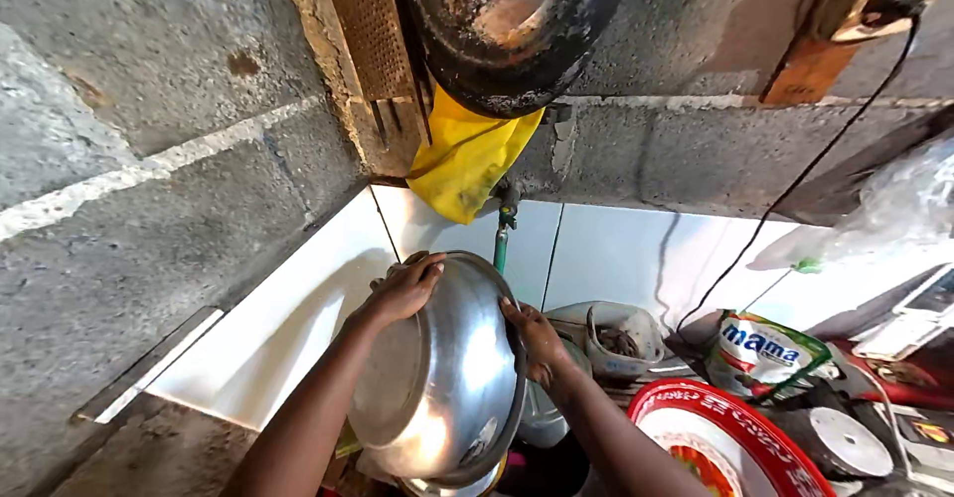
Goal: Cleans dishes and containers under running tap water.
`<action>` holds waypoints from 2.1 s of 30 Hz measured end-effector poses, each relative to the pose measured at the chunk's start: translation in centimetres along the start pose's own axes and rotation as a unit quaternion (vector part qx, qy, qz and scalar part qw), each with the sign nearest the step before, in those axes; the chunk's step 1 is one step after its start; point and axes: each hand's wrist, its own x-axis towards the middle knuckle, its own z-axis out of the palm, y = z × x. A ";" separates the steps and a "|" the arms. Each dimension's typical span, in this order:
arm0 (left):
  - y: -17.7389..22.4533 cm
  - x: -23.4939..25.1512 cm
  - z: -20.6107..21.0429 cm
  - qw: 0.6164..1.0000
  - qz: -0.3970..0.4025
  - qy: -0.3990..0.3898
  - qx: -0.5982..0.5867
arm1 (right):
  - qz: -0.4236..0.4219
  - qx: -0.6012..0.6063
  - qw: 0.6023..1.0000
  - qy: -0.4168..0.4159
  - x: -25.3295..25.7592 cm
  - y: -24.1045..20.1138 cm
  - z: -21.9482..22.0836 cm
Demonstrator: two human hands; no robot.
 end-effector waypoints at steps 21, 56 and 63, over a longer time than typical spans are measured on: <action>7.2 3.0 6.1 0.970 0.004 -0.097 0.222 | 0.045 0.093 0.989 0.106 3.1 2.0 -2.8; -6.9 2.4 11.5 0.923 -0.247 -0.043 -0.293 | 0.107 0.113 0.967 0.202 -1.4 2.9 -18.1; -12.7 -1.1 13.8 0.851 -0.347 0.006 -0.394 | 0.109 0.078 0.980 0.150 1.5 1.5 -17.6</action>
